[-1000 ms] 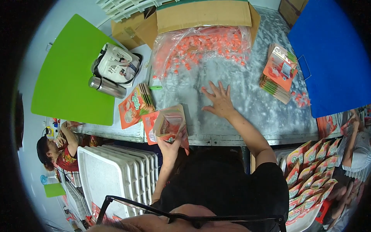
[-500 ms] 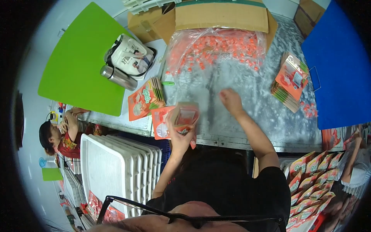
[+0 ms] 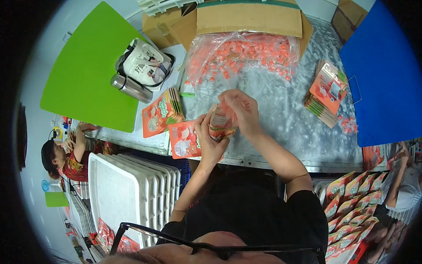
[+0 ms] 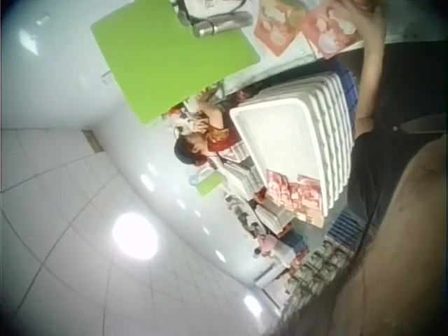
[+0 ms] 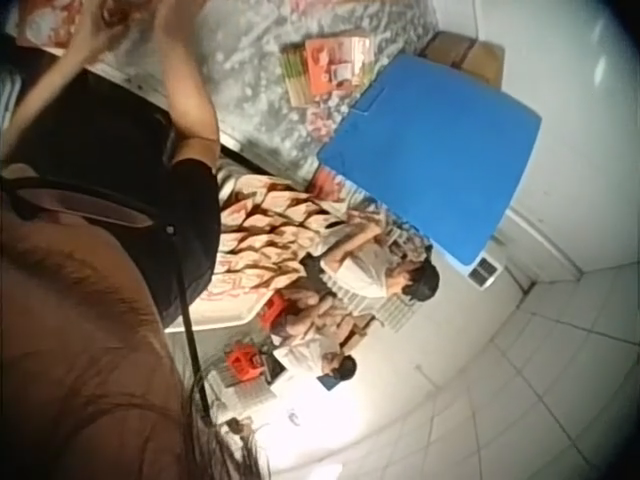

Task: Packing small food items (candies) from a bulk pile into individual plastic bags at a factory workbench.

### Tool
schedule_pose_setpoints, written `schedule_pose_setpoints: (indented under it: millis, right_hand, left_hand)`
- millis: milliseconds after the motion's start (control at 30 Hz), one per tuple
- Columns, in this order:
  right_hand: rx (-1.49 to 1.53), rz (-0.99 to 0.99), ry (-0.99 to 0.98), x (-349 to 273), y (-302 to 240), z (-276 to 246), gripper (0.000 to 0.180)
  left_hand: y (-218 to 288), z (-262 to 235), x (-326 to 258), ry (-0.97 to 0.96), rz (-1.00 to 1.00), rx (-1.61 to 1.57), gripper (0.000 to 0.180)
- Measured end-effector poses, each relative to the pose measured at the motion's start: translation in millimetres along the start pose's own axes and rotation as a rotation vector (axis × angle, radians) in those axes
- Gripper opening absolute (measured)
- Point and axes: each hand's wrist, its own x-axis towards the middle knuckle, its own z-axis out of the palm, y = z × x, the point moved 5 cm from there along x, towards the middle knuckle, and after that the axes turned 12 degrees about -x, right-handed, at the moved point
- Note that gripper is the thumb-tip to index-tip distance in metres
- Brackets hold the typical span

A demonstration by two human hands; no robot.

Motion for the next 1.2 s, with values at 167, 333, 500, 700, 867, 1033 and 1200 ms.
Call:
schedule_pose_setpoints:
  millis: [167, 333, 500, 700, 867, 1033, 1200]
  right_hand:
    - [-0.194, -0.023, 0.026, -0.7, -3.8, 1.1, 0.021]
    - [-0.184, 0.037, -0.084, -1.2, -4.1, -1.2, 0.021]
    - [-0.72, -0.556, -0.024, -11.8, -53.6, -6.7, 0.016]
    - [-1.16, -0.561, -0.522, -27.4, -21.1, -1.0, 0.03]
    - [-1.182, -0.627, -0.622, -26.1, -38.0, -11.2, 0.034]
    - [-1.342, -0.708, -0.638, -32.9, -65.8, 18.3, 0.043]
    - [-1.544, -0.61, -0.857, -47.6, -35.1, 35.8, 0.026]
  left_hand:
    - [-5.0, 6.8, 2.9, -0.013, 0.005, -0.024, 0.086]
    - [-3.3, 8.2, 5.8, -0.035, -0.017, -0.083, 0.088]
    - [-10.3, 1.7, 3.9, 0.103, 0.022, -0.086, 0.094]
    - [-38.7, 5.6, -14.0, 0.147, 0.002, -0.215, 0.128]
    - [-35.1, -39.2, 1.8, 0.065, 0.007, -0.237, 0.128]
    - [-62.6, -16.8, 0.9, -0.346, -0.372, -0.457, 0.096]
    - [-66.7, -0.4, -14.2, -0.375, -0.417, -0.41, 0.084]
